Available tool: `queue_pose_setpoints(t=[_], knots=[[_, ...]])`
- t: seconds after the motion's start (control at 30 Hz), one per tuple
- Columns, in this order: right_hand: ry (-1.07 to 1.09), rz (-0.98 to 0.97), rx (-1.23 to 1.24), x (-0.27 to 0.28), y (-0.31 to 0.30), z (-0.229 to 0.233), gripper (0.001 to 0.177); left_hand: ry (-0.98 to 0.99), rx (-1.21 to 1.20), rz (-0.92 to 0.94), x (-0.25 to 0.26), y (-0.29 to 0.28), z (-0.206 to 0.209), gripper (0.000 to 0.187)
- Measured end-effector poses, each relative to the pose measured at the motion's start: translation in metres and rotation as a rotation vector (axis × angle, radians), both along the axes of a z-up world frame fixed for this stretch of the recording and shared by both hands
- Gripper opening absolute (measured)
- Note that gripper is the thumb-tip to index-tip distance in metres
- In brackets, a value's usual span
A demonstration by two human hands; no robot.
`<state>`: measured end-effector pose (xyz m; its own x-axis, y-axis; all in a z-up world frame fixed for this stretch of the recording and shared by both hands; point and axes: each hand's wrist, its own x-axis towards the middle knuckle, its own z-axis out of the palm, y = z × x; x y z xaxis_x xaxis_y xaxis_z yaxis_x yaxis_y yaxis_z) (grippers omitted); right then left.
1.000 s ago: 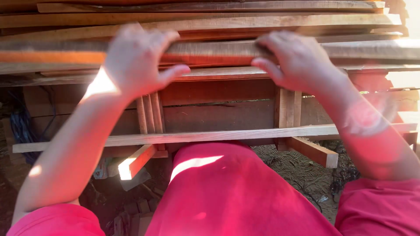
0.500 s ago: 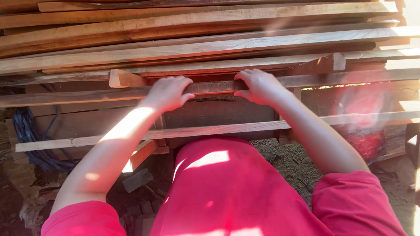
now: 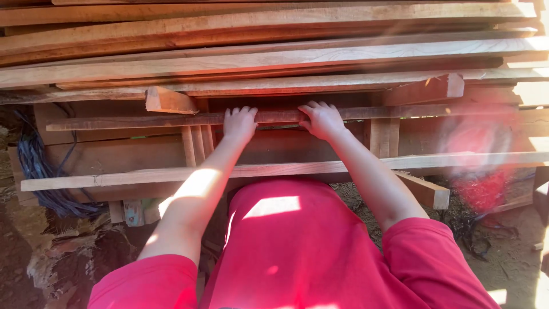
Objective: Sorting and aligning long, thin wooden planks on a rack or storage shelf.
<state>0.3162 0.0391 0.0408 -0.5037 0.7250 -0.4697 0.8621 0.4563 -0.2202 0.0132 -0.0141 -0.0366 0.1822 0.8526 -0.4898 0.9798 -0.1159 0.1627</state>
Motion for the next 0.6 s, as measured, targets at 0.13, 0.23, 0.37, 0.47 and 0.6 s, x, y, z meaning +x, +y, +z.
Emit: queue_pose_setpoints(t=[0.13,0.23,0.37,0.47,0.6], knots=[[0.096,-0.110,-0.071,-0.015,-0.007,0.003,0.058,-0.118,-0.152,0.278,0.049,-0.007,0.115,0.087],[0.178,-0.230,-0.161,-0.020,-0.011,-0.014,0.048,-0.282,-0.316,0.222,0.061,-0.029,0.150,0.144],[0.276,-0.312,-0.165,-0.013,-0.018,-0.050,0.037,-0.159,-0.275,0.145,0.060,-0.050,0.141,0.139],[0.331,-0.362,-0.217,-0.006,-0.034,-0.049,0.038,-0.129,-0.264,0.114,0.065,-0.056,0.136,0.129],[0.356,-0.366,-0.258,-0.002,-0.058,-0.044,0.036,-0.151,-0.285,0.085,0.062,-0.070,0.124,0.118]])
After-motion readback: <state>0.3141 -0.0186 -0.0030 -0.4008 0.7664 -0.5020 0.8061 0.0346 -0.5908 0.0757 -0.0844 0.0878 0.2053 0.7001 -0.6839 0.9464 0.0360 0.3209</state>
